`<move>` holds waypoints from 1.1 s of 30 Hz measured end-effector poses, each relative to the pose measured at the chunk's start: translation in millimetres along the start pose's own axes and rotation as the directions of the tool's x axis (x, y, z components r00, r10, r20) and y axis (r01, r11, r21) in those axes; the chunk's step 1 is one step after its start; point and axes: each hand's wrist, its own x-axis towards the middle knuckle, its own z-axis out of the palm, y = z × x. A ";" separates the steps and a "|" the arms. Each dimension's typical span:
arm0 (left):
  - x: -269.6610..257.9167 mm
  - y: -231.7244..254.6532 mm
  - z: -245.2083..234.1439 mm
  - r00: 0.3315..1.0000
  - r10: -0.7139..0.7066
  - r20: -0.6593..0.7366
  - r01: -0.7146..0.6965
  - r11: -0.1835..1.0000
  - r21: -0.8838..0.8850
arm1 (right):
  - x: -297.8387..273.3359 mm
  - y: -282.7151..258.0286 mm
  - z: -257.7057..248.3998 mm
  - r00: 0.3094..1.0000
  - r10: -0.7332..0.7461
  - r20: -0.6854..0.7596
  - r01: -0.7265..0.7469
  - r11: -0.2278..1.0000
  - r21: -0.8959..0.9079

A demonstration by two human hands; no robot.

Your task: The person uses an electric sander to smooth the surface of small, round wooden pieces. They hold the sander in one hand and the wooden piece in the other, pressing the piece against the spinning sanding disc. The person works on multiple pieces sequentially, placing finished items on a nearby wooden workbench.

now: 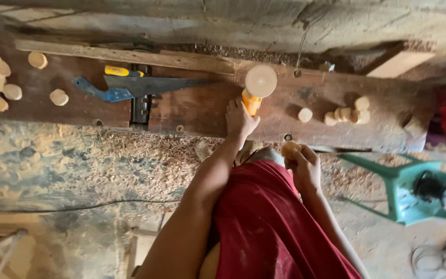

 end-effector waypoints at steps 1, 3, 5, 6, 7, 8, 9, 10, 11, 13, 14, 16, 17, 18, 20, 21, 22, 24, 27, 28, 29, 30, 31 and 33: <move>1.2 2.3 -0.2 0.999 0.021 -0.028 -0.021 1.000 -0.007 | 1.3 -7.0 -0.1 1.000 -0.002 0.025 0.002 1.000 -0.021; -1.7 7.1 1.4 0.995 0.049 -0.085 -0.051 0.999 -0.017 | 9.2 -21.7 0.6 0.995 -0.044 0.093 0.055 0.991 -0.118; -7.4 14.4 3.1 0.992 -0.013 -0.122 0.012 1.000 -0.006 | 24.4 -37.0 3.9 0.976 -0.117 0.182 0.161 0.954 -0.252; -9.1 18.8 2.9 0.990 -0.040 -0.137 0.040 0.999 0.001 | 33.5 -45.5 5.8 0.971 -0.126 0.205 0.182 0.942 -0.281; -10.5 22.3 2.7 0.989 -0.045 -0.138 0.047 0.999 0.012 | 42.3 -54.3 6.3 0.967 -0.135 0.216 0.199 0.930 -0.309; -10.0 23.0 0.9 0.989 -0.050 -0.139 0.054 0.998 0.024 | 51.4 -62.0 7.6 0.963 -0.143 0.227 0.216 0.917 -0.337; -8.8 24.6 1.0 0.988 -0.060 -0.143 0.065 0.997 0.031 | 59.8 -69.2 8.0 0.934 -0.213 0.286 0.310 0.882 -0.354; -6.3 26.0 2.1 0.985 -0.048 -0.169 0.055 0.998 0.037 | 67.4 -75.0 9.3 0.896 -0.278 0.346 0.401 0.840 -0.364; -6.1 26.5 4.1 0.981 -0.042 -0.190 0.050 0.998 0.040 | 73.3 -79.7 10.4 0.851 -0.331 0.408 0.485 0.791 -0.372; -5.6 25.9 8.6 0.980 -0.070 -0.184 0.079 0.996 0.037 | 90.9 -88.4 18.7 0.823 -0.352 0.445 0.548 0.698 -0.461; -5.0 25.4 10.1 0.982 -0.105 -0.156 0.111 0.993 0.031 | 95.9 -91.5 21.5 0.808 -0.362 0.465 0.577 0.645 -0.501; -5.3 25.3 9.1 0.980 -0.139 -0.143 0.144 0.989 0.019 | 102.8 -102.1 26.3 0.835 -0.221 0.504 0.452 0.798 -0.399; -4.4 26.3 7.7 0.979 -0.133 -0.152 0.138 0.990 0.017 | 104.4 -105.1 30.6 0.837 -0.155 0.525 0.375 0.861 -0.344; -3.0 26.7 5.2 0.979 -0.127 -0.162 0.132 0.991 0.016 | 103.9 -107.3 33.1 0.832 -0.087 0.549 0.272 0.925 -0.265; -1.8 26.4 -0.2 0.981 -0.128 -0.146 0.132 0.991 0.022 | 100.0 -110.8 33.7 0.804 0.044 0.593 0.032 0.993 -0.116; -1.1 26.8 -1.6 0.982 -0.130 -0.138 0.134 0.991 0.023 | 100.3 -109.3 37.1 0.815 0.052 0.577 0.006 0.995 -0.099; 1.0 26.8 -2.9 0.983 -0.130 -0.132 0.134 0.991 0.023 | 100.9 -106.8 41.0 0.825 0.061 0.561 -0.019 0.997 -0.080; 0.1 25.8 -4.2 0.985 -0.136 -0.108 0.139 0.990 0.022 | 99.3 -102.2 44.1 0.853 0.067 0.517 -0.021 0.995 -0.094; -1.0 26.8 -6.0 0.984 -0.127 -0.125 0.131 0.991 0.028 | 106.0 -99.1 49.5 0.899 0.004 0.438 0.102 0.971 -0.218; -0.2 26.7 -7.4 0.984 -0.132 -0.122 0.136 0.990 0.031 | 109.9 -97.1 51.7 0.913 -0.037 0.407 0.164 0.945 -0.282; 0.4 27.0 -8.0 0.984 -0.136 -0.118 0.140 0.990 0.032 | 114.4 -95.6 51.9 0.923 -0.081 0.377 0.222 0.911 -0.349; 0.3 27.6 -8.5 0.984 -0.140 -0.114 0.144 0.989 0.032 | 119.9 -93.3 52.6 0.918 -0.155 0.366 0.312 0.850 -0.424; 0.0 28.2 -8.9 0.983 -0.145 -0.112 0.149 0.988 0.033 | 127.3 -90.8 55.0 0.902 -0.226 0.368 0.396 0.774 -0.495; -1.3 29.2 -9.4 0.981 -0.157 -0.110 0.162 0.986 0.035 | 143.5 -86.7 60.8 0.839 -0.367 0.403 0.545 0.575 -0.610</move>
